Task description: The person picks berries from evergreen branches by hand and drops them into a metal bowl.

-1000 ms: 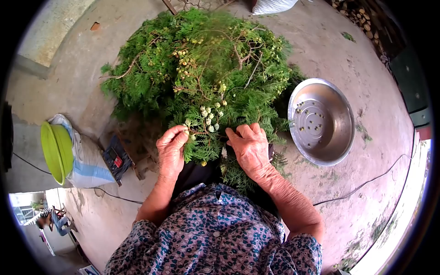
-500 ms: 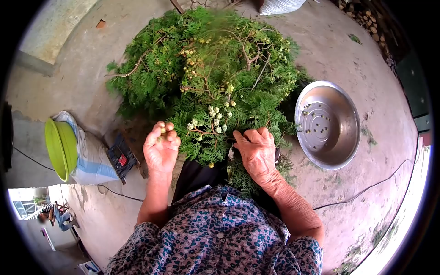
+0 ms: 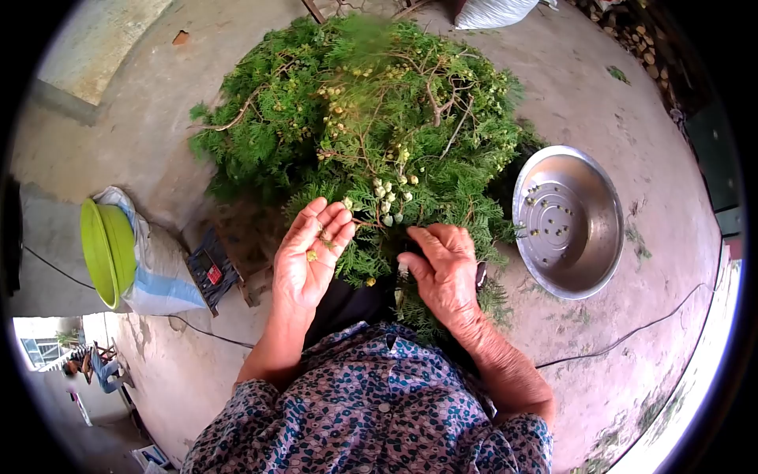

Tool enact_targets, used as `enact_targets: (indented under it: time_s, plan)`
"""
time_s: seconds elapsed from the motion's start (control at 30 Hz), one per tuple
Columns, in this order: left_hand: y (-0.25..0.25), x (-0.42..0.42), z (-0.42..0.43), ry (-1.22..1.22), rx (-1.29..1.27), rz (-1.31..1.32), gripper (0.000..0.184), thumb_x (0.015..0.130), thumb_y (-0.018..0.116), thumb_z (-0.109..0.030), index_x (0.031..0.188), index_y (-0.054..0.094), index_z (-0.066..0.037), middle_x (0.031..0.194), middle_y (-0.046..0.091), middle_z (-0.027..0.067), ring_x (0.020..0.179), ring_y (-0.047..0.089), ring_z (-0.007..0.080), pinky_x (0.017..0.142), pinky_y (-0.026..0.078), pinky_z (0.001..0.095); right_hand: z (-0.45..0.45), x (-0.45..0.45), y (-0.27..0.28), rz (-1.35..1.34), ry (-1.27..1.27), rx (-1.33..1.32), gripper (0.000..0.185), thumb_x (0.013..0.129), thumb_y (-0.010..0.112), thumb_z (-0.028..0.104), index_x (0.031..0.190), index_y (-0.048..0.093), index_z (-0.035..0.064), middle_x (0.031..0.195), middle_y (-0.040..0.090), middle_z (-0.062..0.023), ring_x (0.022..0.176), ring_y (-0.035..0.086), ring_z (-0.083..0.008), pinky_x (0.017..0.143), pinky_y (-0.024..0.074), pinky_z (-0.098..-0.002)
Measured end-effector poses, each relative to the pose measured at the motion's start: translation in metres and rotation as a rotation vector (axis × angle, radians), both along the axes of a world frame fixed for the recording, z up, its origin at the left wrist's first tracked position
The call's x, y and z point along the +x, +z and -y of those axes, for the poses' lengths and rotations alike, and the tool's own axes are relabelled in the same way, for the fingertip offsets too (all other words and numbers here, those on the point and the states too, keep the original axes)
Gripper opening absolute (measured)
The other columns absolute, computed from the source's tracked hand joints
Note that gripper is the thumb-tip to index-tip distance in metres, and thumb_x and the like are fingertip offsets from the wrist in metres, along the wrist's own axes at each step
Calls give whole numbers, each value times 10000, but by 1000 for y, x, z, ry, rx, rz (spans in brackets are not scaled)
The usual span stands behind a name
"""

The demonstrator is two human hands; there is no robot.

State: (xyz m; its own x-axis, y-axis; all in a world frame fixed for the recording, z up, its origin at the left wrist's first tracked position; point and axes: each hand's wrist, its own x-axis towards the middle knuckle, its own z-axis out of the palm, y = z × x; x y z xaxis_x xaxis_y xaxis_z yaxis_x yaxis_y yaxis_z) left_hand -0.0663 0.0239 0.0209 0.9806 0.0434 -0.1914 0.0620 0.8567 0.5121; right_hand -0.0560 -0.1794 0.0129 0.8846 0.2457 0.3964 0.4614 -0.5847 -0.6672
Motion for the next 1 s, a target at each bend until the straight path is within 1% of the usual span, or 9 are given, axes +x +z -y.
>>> enact_targets:
  time_s: [0.17, 0.43, 0.5, 0.57, 0.6, 0.63, 0.77, 0.87, 1.0]
  plan:
    - [12, -7, 38, -47, 45, -52, 285, 887, 521, -120, 1150, 495, -14, 1159, 541, 167, 1113, 503, 289, 983, 387, 432, -15, -14, 20, -148, 176, 310, 289, 725, 710, 156, 958, 612, 15, 820, 584, -115, 713, 573, -259, 632, 479, -324]
    - [12, -8, 45, 7, 117, -57, 237, 918, 464, -137, 1124, 519, -33, 1132, 561, 162, 1097, 521, 288, 980, 391, 414, -15, -16, 5, 9, 109, 331, 214, 689, 660, -61, 869, 607, 41, 729, 572, -85, 620, 559, -235, 563, 464, -302]
    - [16, 1, 22, 121, 190, 33, 224, 904, 496, -153, 1090, 535, -34, 1090, 582, 160, 1038, 561, 278, 862, 477, 374, -8, -12, -4, 49, 5, 378, 235, 670, 665, -86, 864, 611, 35, 734, 583, -72, 612, 556, -218, 553, 457, -297]
    - [19, 6, -2, 185, 401, 25, 196, 904, 503, -133, 1067, 547, -33, 1004, 607, 131, 797, 610, 175, 633, 486, 254, 0, -8, -7, 115, -92, 250, 293, 679, 660, -65, 950, 600, 27, 895, 587, -108, 831, 548, -246, 712, 451, -323]
    - [19, 10, -6, 229, 526, 57, 160, 892, 531, -111, 1018, 580, -26, 889, 612, 71, 605, 516, 74, 487, 373, 183, 0, -7, -1, 57, -188, 162, 324, 686, 661, -29, 997, 587, 27, 968, 564, -124, 897, 521, -266, 767, 429, -343]
    - [17, 14, -7, 231, 528, 60, 160, 892, 531, -111, 1018, 580, -26, 889, 612, 71, 605, 516, 74, 487, 373, 183, 0, -6, 6, -1, -284, 73, 361, 694, 663, 6, 1044, 574, 27, 1041, 540, -139, 962, 495, -285, 823, 407, -362]
    - [-11, 35, -2, 197, 1207, 138, 164, 790, 660, -52, 952, 634, -57, 736, 559, -18, 589, 447, 44, 509, 374, 185, 1, -4, -12, -80, -141, -172, 425, 683, 667, 91, 1091, 560, 39, 1110, 509, -125, 1083, 448, -313, 971, 310, -448]
    - [-13, 39, 5, 177, 1681, 165, 248, 753, 687, -100, 969, 602, -11, 804, 612, 115, 640, 565, 161, 608, 464, 265, 0, -5, -13, -68, -116, -210, 412, 682, 660, 100, 1081, 570, 55, 1117, 514, -105, 1125, 425, -310, 1010, 262, -480]
    - [-23, 43, 2, 238, 1552, 227, 140, 801, 633, -101, 905, 619, -8, 748, 620, 86, 609, 556, 149, 583, 456, 253, 0, -5, -12, -56, -107, -216, 395, 691, 654, 102, 1076, 576, 62, 1113, 518, -102, 1124, 425, -307, 1008, 266, -479]
